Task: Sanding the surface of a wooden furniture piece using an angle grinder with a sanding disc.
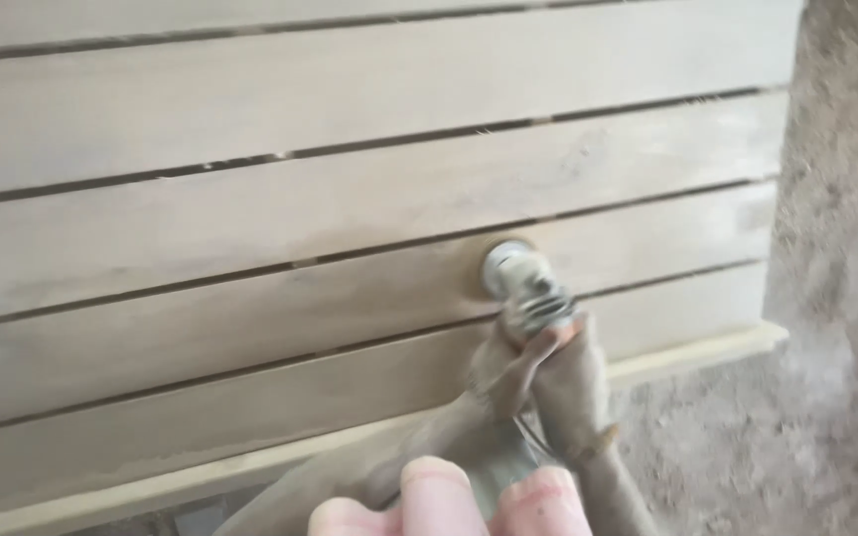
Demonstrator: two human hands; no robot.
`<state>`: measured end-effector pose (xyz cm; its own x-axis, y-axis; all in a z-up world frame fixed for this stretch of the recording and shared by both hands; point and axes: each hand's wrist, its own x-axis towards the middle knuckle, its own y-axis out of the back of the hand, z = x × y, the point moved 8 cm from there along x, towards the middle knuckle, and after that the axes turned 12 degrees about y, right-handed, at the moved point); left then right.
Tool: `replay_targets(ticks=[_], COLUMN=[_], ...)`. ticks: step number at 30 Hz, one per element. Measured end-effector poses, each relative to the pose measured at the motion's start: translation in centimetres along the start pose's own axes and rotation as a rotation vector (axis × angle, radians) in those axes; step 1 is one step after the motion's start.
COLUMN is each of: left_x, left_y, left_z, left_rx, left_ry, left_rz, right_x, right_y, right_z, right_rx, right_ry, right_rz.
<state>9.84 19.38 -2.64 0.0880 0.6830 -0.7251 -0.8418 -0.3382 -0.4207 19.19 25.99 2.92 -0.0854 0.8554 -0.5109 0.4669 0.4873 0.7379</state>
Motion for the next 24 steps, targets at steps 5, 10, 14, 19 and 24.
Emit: replay_targets(ticks=[5,10,14,19,24], left_x=[-3.2,0.2,-1.6,-7.0,-4.4], left_y=[7.3,5.7,6.5,14.8,11.0], left_z=[-0.5,-4.3,-4.2,-3.6,-2.8], left_rx=[-0.293,-0.249,-0.205,-0.505,-0.590], left_ry=[-0.188,-0.224,-0.138,-0.216,-0.152], left_rz=[0.028,0.141,0.108,0.256,0.157], right_x=[-0.5,-1.4,-2.7,-0.6,-0.2], right_y=[-0.5,-2.6,-3.9,-2.8,-3.2], right_z=[-1.2,-4.4,-7.1,-6.7,-5.0], right_rx=[0.002,0.018,-0.003,-0.033,-0.076], right_ry=[0.003,-0.036,-0.030,-0.024,-0.026], right_rz=[0.027,-0.016,-0.095,-0.127,-0.215])
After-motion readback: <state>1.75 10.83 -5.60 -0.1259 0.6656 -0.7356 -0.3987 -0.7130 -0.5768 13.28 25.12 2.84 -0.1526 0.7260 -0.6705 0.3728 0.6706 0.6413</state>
